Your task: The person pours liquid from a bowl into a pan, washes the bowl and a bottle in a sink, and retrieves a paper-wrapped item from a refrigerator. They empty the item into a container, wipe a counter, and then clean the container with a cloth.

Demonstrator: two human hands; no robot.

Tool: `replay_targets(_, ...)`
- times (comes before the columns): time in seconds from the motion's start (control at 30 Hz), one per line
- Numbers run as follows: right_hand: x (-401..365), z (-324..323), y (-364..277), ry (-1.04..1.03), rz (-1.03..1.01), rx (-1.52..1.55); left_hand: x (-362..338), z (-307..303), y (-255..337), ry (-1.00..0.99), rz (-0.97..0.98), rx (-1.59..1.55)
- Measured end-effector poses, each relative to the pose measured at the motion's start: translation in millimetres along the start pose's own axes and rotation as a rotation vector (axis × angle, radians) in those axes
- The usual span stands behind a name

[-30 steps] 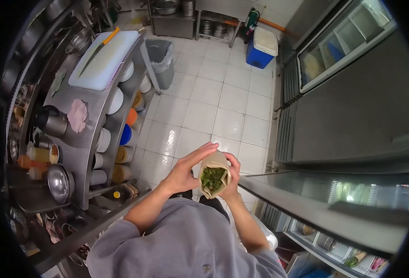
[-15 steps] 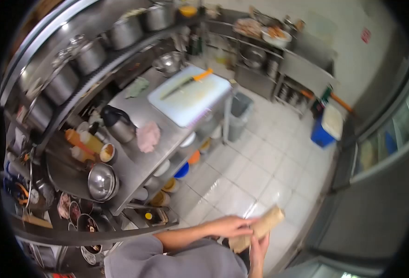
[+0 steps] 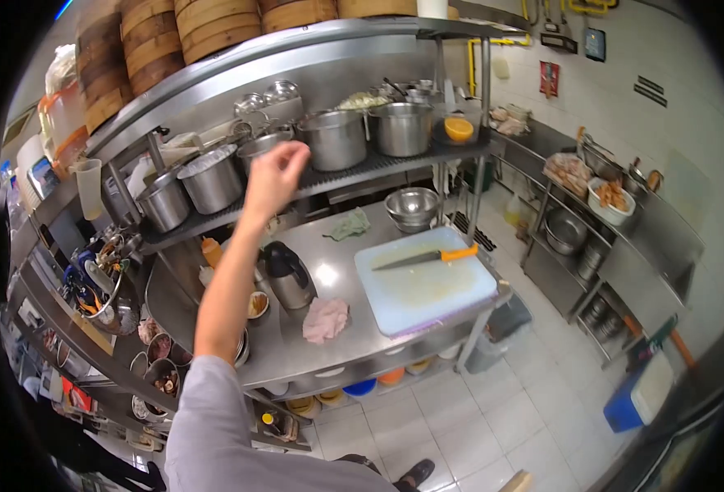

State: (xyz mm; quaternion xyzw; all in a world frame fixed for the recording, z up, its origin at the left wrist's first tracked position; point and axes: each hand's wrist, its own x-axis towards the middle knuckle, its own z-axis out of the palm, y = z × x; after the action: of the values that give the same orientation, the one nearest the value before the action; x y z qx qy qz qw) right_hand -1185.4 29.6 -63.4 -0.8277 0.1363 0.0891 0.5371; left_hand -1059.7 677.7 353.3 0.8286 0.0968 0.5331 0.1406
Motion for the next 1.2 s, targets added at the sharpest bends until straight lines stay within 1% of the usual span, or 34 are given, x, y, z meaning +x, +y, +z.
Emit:
replay_targets(0.07,59.3,10.5,-46.3,-0.012,-0.216,-0.168,52.5,-17.9,-38.7,0.035,0.040,0.178)
replay_targets(0.13,93.8,34.6,-140.0,-0.126,-0.260,-0.227,93.0,-29.8,-76.2,0.009,-0.065,0.346)
replay_targets(0.2,145.2,67.4,-182.7,-0.290,-0.353,-0.236,115.1,-33.3,-96.4,-0.097,-0.169,0.536)
replay_targets(0.23,164.9,87.6,-205.1,-0.290,-0.488,-0.262,129.0,-32.9,-106.0,-0.149,-0.214,0.626)
replay_targets(0.3,190.6,132.1,-244.8,-0.286,-0.744,-0.312,152.7,-22.0,-155.5,-0.283,-0.218,0.739)
replay_targets(0.33,200.5,152.9,-262.3,-0.289,-0.780,-0.297,163.3,-13.8,-175.7,-0.354,-0.223,0.793)
replay_targets(0.37,210.1,172.8,-280.9,-0.292,-0.818,-0.284,170.0,-8.3,-174.7,-0.459,-0.272,0.796)
replay_targets(0.43,227.0,207.9,-309.9,-0.303,-0.925,-0.276,179.0,3.2,-180.8,-0.651,-0.297,0.845)
replay_targets(0.47,236.7,221.8,-320.3,-0.340,-0.943,-0.289,183.5,4.9,-184.2,-0.748,-0.313,0.876)
replay_targets(0.53,255.3,249.0,-337.5,-0.403,-0.976,-0.307,201.5,9.9,-189.7,-0.860,-0.450,0.935)
replay_targets(0.57,263.6,260.6,-342.1,-0.398,-0.991,-0.305,205.5,14.5,-192.4,-0.923,-0.523,0.959)
replay_targets(0.63,276.3,285.2,-352.7,-0.404,-1.031,-0.293,207.1,20.3,-193.2,-1.000,-0.542,0.949)
replay_targets(0.7,283.1,305.9,-367.3,-0.430,-1.075,-0.397,208.9,24.6,-178.1,-1.055,-0.528,0.965)
replay_targets(0.8,297.8,335.2,-377.8,-0.382,-1.172,-0.571,217.4,29.4,-201.3,-0.997,-0.375,1.045)
replay_targets(0.83,300.5,345.6,-378.1,-0.365,-1.210,-0.631,213.3,24.8,-198.0,-0.849,-0.272,1.048)
replay_targets(0.93,304.2,362.8,-380.9,-0.355,-1.321,-0.695,218.5,10.5,-184.0,-0.656,-0.406,0.893)
replay_targets(1.03,303.2,380.2,-372.0,-0.404,-1.274,-0.811,214.4,-1.5,-183.2,-0.621,-0.320,0.910)
replay_targets(1.07,302.6,383.4,-371.3,-0.402,-1.275,-0.801,209.1,-0.9,-179.8,-0.612,-0.286,0.909)
replay_targets(1.13,295.1,387.9,-369.8,-0.409,-1.278,-0.786,195.6,1.2,-187.5,-0.392,-0.386,0.760)
replay_targets(1.2,289.4,384.7,-376.4,-0.476,-1.224,-0.807,191.4,-0.1,-205.2,-0.204,-0.468,0.636)
